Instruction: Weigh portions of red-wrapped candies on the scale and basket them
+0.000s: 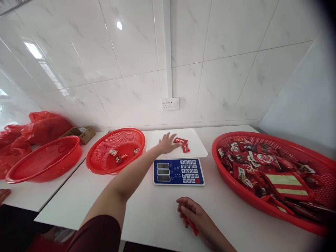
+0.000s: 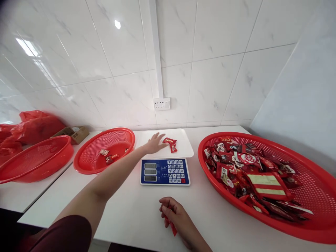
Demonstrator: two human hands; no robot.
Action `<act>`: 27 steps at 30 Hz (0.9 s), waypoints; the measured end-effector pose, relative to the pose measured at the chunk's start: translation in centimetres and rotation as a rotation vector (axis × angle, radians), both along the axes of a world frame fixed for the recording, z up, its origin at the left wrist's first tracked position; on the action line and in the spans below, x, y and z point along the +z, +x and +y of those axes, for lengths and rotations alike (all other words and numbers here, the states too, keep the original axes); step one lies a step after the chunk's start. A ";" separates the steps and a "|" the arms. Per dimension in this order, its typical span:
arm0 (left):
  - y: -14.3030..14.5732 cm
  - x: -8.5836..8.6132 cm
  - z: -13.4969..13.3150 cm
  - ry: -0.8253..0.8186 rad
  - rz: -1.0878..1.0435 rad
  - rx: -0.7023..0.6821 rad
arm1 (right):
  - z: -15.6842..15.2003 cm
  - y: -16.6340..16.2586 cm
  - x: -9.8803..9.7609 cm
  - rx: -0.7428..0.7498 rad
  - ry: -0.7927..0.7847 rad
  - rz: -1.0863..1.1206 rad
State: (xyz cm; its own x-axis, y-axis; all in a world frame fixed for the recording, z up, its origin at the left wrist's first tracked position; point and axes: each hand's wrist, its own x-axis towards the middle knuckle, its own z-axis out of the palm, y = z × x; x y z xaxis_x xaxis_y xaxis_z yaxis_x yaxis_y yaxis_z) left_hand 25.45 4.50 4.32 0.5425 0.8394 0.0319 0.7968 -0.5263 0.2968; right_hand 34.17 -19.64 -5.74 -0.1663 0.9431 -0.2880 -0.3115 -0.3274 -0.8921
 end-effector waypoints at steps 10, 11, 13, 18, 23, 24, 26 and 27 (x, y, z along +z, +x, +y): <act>6.0 -1.7 -0.7 0.149 0.108 -0.168 | 0.0 0.3 0.0 0.027 0.020 0.051; 5.9 -1.7 -0.5 0.157 0.112 -0.162 | 0.0 0.3 0.0 0.028 0.020 0.053; 5.5 -1.6 0.0 0.163 0.120 -0.148 | 0.0 0.2 0.1 0.024 0.018 0.052; 3.2 -0.5 0.6 0.204 0.123 -0.058 | 0.0 0.2 0.1 0.017 0.011 0.038; -3.2 2.5 1.4 0.298 0.128 0.131 | 0.0 0.3 -0.4 0.032 0.009 0.011; -5.1 3.1 1.6 0.310 0.134 0.178 | 0.1 0.3 -0.5 0.037 0.011 0.007; -8.8 4.1 2.0 0.321 0.153 0.273 | 0.1 0.4 -0.6 0.040 0.009 -0.001; -10.6 4.4 2.2 0.318 0.164 0.319 | 0.1 0.4 -0.6 0.041 0.008 -0.004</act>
State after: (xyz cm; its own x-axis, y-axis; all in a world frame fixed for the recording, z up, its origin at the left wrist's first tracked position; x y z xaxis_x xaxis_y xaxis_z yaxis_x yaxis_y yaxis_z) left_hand 14.86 6.70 8.76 0.2787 0.9273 0.2499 0.9563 -0.2920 0.0170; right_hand 34.55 -19.54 -6.37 -0.2042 0.9376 -0.2813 -0.2943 -0.3329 -0.8959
